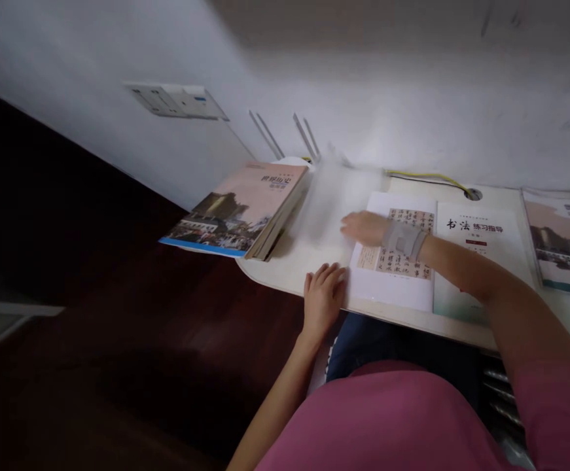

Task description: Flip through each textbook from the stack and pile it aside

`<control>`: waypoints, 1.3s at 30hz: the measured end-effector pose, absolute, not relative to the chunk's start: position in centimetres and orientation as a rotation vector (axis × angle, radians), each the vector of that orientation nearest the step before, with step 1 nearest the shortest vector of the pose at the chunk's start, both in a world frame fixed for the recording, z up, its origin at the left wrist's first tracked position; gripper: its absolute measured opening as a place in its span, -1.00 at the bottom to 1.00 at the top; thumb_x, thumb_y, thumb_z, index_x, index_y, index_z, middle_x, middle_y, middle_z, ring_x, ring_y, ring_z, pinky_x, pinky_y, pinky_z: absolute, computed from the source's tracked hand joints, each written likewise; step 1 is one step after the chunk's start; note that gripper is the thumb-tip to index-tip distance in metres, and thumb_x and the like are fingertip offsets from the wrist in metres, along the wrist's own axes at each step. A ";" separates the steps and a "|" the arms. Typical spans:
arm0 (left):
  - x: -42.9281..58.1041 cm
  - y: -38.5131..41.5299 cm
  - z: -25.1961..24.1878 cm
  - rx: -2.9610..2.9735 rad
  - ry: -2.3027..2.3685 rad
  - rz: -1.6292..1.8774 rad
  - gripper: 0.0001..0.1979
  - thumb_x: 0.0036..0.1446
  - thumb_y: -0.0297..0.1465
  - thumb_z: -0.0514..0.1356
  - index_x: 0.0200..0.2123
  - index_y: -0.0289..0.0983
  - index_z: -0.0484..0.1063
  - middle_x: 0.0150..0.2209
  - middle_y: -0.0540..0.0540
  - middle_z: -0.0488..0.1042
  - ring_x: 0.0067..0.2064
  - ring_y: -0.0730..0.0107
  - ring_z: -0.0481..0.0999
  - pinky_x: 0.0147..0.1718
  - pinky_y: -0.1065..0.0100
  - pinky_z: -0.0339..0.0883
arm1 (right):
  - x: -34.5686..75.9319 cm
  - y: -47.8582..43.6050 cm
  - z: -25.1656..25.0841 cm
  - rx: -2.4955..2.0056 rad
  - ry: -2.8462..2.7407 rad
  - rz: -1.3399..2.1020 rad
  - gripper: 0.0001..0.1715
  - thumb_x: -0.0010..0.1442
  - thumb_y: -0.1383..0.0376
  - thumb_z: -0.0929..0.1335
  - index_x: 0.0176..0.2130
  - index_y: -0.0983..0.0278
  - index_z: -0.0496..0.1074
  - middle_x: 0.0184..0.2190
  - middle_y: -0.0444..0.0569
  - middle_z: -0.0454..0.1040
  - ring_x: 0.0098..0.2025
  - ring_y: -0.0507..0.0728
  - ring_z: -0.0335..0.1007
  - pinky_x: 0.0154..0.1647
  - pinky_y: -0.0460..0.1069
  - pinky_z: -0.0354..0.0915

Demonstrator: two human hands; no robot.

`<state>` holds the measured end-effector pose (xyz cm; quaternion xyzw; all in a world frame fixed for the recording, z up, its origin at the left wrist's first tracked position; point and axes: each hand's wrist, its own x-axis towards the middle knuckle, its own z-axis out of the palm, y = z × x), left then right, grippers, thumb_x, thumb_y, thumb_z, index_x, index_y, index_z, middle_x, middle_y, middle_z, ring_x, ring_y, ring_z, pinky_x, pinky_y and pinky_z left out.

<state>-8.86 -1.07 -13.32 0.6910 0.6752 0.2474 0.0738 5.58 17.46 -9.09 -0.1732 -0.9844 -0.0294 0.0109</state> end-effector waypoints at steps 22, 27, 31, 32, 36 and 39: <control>5.4 7.4 -6.6 2.215 0.959 0.783 -0.35 0.33 -0.09 -0.41 0.35 -0.30 -0.15 0.39 -0.17 -0.12 0.38 0.34 -0.14 0.30 0.22 -0.08 | 26.6 7.9 0.4 -1.349 -2.280 -0.154 -0.59 0.26 0.26 0.15 -0.07 0.18 0.49 0.16 -0.01 0.24 0.25 0.47 0.02 0.21 0.48 -0.12; 12.0 7.9 -7.3 2.459 1.031 0.400 -0.30 0.32 -0.07 -0.25 0.37 -0.38 -0.28 0.38 -0.29 -0.23 0.38 0.10 -0.26 0.28 0.04 -0.07 | 33.2 2.3 -2.8 -1.431 -1.875 0.069 -0.67 0.25 0.15 0.23 -0.17 0.16 0.53 0.29 -0.08 0.13 0.26 0.39 0.10 0.20 0.35 0.15; 14.5 7.4 -8.4 2.483 1.137 0.242 -0.22 0.28 0.02 -0.23 0.37 -0.38 -0.29 0.38 -0.35 -0.26 0.37 -0.07 -0.25 0.25 -0.08 -0.09 | 35.6 0.1 -6.3 -1.437 -1.655 0.272 -0.67 0.22 0.07 0.28 -0.24 0.14 0.56 0.18 -0.05 0.33 0.19 0.30 0.25 0.23 0.28 0.17; 14.9 7.3 -8.6 2.498 1.153 0.221 -0.21 0.27 0.04 -0.23 0.37 -0.37 -0.28 0.38 -0.35 -0.26 0.37 -0.09 -0.25 0.26 -0.10 -0.12 | 36.0 -0.1 -7.1 -1.446 -1.625 0.311 -0.66 0.20 0.06 0.29 -0.23 0.15 0.57 0.14 -0.03 0.38 0.18 0.30 0.28 0.23 0.28 0.17; 15.7 7.1 -9.5 2.551 1.211 0.157 -0.14 0.23 0.09 -0.23 0.37 -0.41 -0.29 0.38 -0.37 -0.27 0.37 -0.14 -0.27 0.26 -0.15 -0.21 | 36.7 -0.6 -9.0 -1.517 -1.527 0.417 -0.59 0.19 0.02 0.29 -0.15 0.18 0.56 0.00 0.00 0.50 0.12 0.28 0.35 0.21 0.25 0.19; 16.2 7.4 -9.8 2.588 1.206 0.144 -0.11 0.22 0.10 -0.24 0.36 -0.49 -0.28 0.38 -0.41 -0.26 0.38 -0.10 -0.29 0.28 -0.11 -0.24 | 36.6 -0.9 -9.1 -1.572 -1.414 0.455 -0.49 0.23 0.00 0.24 0.05 0.15 0.44 0.01 0.01 0.50 0.11 0.26 0.36 0.16 0.23 0.26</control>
